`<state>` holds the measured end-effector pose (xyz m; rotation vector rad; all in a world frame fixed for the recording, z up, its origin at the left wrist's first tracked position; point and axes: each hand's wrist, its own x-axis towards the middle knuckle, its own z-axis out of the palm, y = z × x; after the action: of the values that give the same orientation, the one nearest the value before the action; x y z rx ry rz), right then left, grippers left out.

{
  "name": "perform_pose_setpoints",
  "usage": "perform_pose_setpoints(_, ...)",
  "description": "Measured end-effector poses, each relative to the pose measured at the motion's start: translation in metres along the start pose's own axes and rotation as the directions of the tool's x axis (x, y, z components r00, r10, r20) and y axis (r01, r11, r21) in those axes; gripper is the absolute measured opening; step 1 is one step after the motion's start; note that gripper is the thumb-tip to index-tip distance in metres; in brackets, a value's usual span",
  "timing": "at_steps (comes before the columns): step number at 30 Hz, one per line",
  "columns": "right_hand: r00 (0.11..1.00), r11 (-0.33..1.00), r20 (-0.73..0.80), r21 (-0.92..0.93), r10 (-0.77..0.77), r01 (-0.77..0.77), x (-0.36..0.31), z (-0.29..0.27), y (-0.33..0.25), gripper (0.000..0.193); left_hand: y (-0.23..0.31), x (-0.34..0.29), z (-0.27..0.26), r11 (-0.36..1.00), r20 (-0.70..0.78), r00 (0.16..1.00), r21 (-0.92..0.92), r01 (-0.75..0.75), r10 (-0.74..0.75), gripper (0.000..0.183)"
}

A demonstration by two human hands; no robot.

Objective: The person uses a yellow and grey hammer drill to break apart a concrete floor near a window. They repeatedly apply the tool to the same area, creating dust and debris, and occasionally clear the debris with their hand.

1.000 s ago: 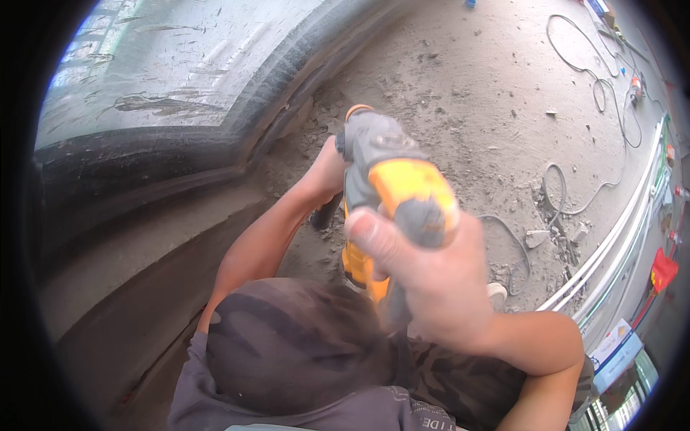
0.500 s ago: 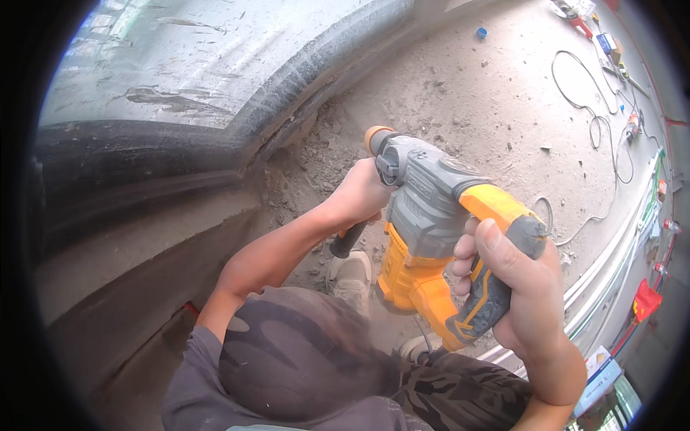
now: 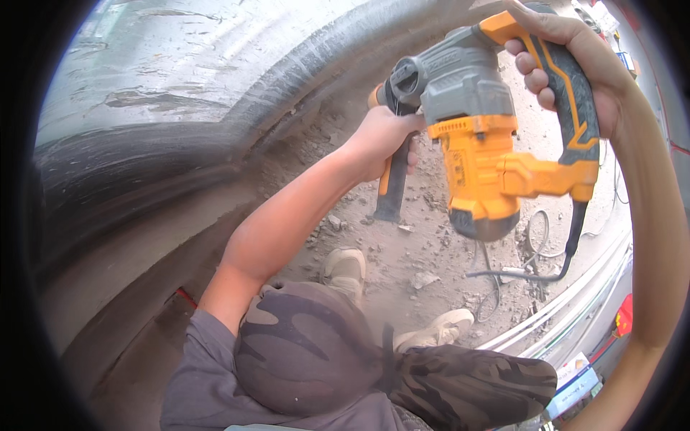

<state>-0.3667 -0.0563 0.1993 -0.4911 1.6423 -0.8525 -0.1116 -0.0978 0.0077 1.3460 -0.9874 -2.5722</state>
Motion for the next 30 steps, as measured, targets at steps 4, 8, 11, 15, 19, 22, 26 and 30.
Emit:
perform_pose_setpoints(4,0.997,0.991,-0.063,-0.129,-0.035,0.027,0.028,-0.022,0.005,0.047,0.001,0.014,0.010,0.998,-0.047,0.999,-0.063,-0.008,0.005,0.026)
perform_pose_setpoints(8,0.993,0.986,-0.095,-0.162,-0.064,0.048,0.029,-0.036,0.027,0.048,-0.006,0.023,0.014,1.000,-0.077,0.997,0.008,-0.008,0.009,0.026)
perform_pose_setpoints(11,0.998,0.998,-0.058,0.058,-0.012,0.015,-0.004,-0.035,0.079,0.039,-0.016,0.010,0.013,0.992,-0.043,0.999,0.125,-0.005,0.010,0.020)
perform_pose_setpoints(15,0.977,0.997,-0.209,0.065,-0.033,0.047,-0.123,0.044,0.174,0.031,-0.054,-0.038,0.003,0.883,-0.131,0.987,0.469,-0.016,0.088,0.016)
perform_pose_setpoints(19,0.993,0.854,-0.078,0.520,0.091,-0.037,-0.198,0.133,0.231,0.036,-0.101,-0.047,-0.043,0.781,-0.156,0.984,0.623,0.034,0.082,0.029)
perform_pose_setpoints(22,0.983,0.745,-0.147,0.667,0.107,0.019,-0.199,0.171,0.239,0.031,-0.078,-0.055,-0.048,0.666,-0.128,0.991,0.743,0.067,0.043,0.041)
perform_pose_setpoints(26,0.978,0.738,-0.196,0.670,0.074,0.078,-0.182,0.179,0.229,0.030,-0.067,-0.050,-0.056,0.706,-0.122,0.992,0.700,0.106,-0.029,0.035)
perform_pose_setpoints(30,0.983,0.737,-0.168,0.673,0.071,0.062,-0.177,0.181,0.211,0.026,-0.062,-0.046,-0.065,0.716,-0.120,0.993,0.692,0.089,-0.008,0.033)
